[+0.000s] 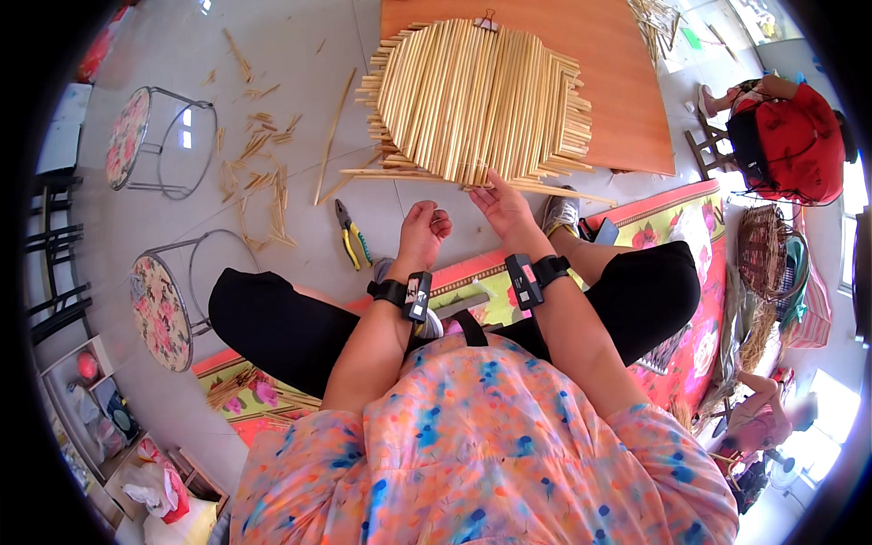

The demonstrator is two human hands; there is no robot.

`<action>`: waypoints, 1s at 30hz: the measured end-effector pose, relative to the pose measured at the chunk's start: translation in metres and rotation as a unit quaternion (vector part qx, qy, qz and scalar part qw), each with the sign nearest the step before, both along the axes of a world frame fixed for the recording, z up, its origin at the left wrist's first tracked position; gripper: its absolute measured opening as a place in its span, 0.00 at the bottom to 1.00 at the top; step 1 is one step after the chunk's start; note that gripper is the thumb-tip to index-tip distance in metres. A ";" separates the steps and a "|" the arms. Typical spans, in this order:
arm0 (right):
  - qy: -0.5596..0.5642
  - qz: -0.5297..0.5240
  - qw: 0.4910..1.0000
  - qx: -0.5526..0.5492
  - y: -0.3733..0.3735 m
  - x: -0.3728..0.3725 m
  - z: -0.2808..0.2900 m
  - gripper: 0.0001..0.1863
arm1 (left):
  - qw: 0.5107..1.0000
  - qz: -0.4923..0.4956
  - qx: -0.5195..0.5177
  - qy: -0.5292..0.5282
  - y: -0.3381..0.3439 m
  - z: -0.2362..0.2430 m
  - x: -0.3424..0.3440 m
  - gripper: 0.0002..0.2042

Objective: The person constructs a circular bamboo mat by arranging thin bamboo strips and securing them with wire and thread. The person uses a pair of pliers to tighten and trim wire while threading material through the bamboo strips to bind them together.

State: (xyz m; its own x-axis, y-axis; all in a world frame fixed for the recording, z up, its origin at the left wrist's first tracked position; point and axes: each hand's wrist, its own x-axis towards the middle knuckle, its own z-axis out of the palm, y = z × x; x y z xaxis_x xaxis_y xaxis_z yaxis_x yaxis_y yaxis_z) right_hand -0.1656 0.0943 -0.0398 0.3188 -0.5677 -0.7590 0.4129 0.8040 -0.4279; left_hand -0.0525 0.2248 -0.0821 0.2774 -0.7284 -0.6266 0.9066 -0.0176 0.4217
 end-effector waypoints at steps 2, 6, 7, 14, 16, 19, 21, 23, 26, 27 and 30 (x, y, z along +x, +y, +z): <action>-0.002 0.017 1.000 -0.010 0.002 -0.001 0.002 0.11 | 0.999 -0.034 -0.004 -0.038 0.005 0.016 0.002 0.06; 0.011 0.064 0.997 -0.032 0.007 -0.003 0.005 0.10 | 0.989 -0.089 0.008 -0.119 0.010 0.036 0.002 0.06; 0.014 0.076 0.997 -0.033 0.009 -0.004 0.007 0.09 | 0.988 -0.091 0.009 -0.125 0.011 0.038 0.002 0.06; 0.013 0.065 0.998 -0.025 0.006 -0.012 0.003 0.09 | 0.982 -0.104 0.012 -0.158 0.007 0.043 0.000 0.06; 0.014 0.067 0.997 -0.027 0.005 -0.011 0.006 0.10 | 0.979 -0.106 0.020 -0.171 0.007 0.046 0.001 0.06; 0.028 0.063 0.997 -0.030 0.003 -0.011 0.005 0.11 | 0.975 -0.111 0.022 -0.192 0.007 0.050 0.001 0.06; 0.042 0.044 0.998 -0.018 0.003 -0.006 0.010 0.12 | 0.971 -0.118 0.016 -0.207 0.009 0.054 0.001 0.06; 0.057 0.029 0.998 -0.009 0.004 -0.001 0.012 0.12 | 0.967 -0.126 0.016 -0.221 0.010 0.058 -0.002 0.06; 0.065 0.017 0.998 -0.006 0.003 0.004 0.013 0.10 | 0.961 -0.140 0.018 -0.239 0.009 0.065 -0.006 0.07; 0.058 0.019 0.998 -0.010 0.002 0.006 0.014 0.09 | 0.958 -0.144 0.019 -0.245 0.008 0.067 -0.007 0.07; 0.050 0.029 0.998 -0.035 -0.001 0.012 0.016 0.07 | 0.960 -0.133 0.005 -0.247 0.005 0.072 -0.008 0.07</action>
State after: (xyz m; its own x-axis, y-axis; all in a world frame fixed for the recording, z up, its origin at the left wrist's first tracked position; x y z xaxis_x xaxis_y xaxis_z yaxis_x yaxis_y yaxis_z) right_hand -0.1537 0.0936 -0.0233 0.2771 -0.6026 -0.7484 0.3190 0.7924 -0.5199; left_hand -0.0602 0.2301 -0.0098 0.3474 -0.8095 -0.4734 0.5597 -0.2260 0.7973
